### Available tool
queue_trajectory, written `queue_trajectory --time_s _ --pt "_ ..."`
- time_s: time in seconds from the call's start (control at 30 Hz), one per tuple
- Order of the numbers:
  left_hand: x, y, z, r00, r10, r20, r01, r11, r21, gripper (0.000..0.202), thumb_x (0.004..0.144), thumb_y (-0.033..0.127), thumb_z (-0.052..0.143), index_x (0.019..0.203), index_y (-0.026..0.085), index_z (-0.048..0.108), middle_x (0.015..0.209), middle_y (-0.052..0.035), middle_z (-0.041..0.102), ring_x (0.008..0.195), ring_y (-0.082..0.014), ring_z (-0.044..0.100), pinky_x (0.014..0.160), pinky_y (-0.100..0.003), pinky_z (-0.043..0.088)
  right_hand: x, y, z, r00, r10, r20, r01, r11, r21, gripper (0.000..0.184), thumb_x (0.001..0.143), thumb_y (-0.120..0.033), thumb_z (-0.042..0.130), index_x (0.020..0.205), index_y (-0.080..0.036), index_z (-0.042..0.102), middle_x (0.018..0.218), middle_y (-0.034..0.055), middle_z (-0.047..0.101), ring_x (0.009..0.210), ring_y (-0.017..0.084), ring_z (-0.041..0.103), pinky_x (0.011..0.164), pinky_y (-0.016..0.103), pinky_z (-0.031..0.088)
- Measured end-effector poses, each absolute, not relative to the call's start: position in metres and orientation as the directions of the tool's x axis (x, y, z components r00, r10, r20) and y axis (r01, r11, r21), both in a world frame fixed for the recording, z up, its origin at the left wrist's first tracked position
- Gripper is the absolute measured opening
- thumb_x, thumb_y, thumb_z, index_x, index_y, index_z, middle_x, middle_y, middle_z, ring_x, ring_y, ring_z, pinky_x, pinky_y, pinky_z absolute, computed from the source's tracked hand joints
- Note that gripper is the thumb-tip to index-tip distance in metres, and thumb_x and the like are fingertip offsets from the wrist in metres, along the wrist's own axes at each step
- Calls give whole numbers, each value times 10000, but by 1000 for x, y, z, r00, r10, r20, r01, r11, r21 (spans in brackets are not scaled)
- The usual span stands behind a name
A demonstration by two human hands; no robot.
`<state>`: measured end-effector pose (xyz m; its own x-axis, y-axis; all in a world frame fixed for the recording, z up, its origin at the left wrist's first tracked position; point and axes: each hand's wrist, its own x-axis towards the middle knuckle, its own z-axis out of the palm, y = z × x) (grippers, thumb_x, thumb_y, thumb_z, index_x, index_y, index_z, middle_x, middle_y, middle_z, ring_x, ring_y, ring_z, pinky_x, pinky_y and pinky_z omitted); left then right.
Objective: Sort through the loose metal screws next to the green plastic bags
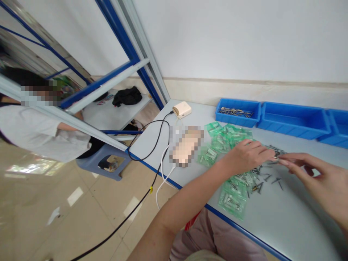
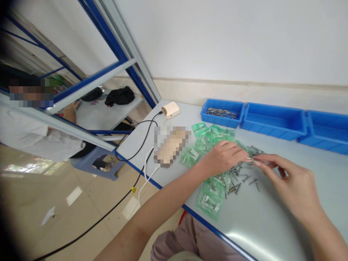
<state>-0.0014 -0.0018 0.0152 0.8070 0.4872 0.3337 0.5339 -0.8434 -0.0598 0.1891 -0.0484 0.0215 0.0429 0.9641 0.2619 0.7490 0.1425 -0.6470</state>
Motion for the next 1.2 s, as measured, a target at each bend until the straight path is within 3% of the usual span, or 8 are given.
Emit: queue_trajectory --time_s 0.17,0.33,0.53,0.67,0.87,1.03,1.2 --pt "0 -1 13 805 485 342 537 -841 -72 371 1005 356 274 1055 170 591 966 -42 636 952 -156 557 781 -287 363 188 -49 22 51 954 295 761 155 -630 578 689 -752 471 723 -227 709 710 17 700 457 128 498 469 263 410" --pt "-1 -2 13 809 471 351 529 -845 -84 388 1015 325 231 1137 180 569 1017 -36 638 966 -137 552 793 -277 363 191 -48 20 69 973 219 751 94 -654 563 693 -730 475 719 -217 705 628 24 672 502 163 557 478 268 415" --pt "-1 -2 16 816 463 346 516 -854 -73 385 1005 355 275 1019 169 612 920 -31 637 916 -144 550 771 -286 359 191 -48 19 45 977 208 736 108 -668 547 668 -719 513 819 -232 712 760 21 711 542 162 594 506 269 440" --pt "1 -1 14 810 459 364 511 -858 -55 420 996 404 280 959 165 623 870 -32 633 888 -150 551 746 -287 361 191 -49 20 38 969 246 750 134 -647 523 676 -706 513 742 -225 706 668 8 691 485 138 535 493 256 427" --pt "-1 -3 11 799 459 389 533 -840 -102 394 1012 335 253 1192 163 558 962 -47 634 949 -138 557 774 -271 372 191 -50 21 74 979 191 717 81 -692 456 694 -638 524 743 -219 699 568 2 643 530 164 571 503 248 426" --pt "-5 -3 14 834 457 310 526 -827 -196 341 1001 223 295 1266 236 510 977 -20 640 962 -133 562 764 -259 382 192 -49 22 39 988 147 660 85 -746 408 685 -606 549 697 -219 679 577 4 631 552 175 585 549 257 452" --pt "-6 -4 18 839 467 279 528 -823 -208 379 997 171 283 1339 240 432 1017 -26 620 966 -126 559 774 -250 385 193 -47 22 -25 997 69 672 68 -737 444 725 -622 500 686 -216 676 570 5 607 545 166 568 497 248 409"
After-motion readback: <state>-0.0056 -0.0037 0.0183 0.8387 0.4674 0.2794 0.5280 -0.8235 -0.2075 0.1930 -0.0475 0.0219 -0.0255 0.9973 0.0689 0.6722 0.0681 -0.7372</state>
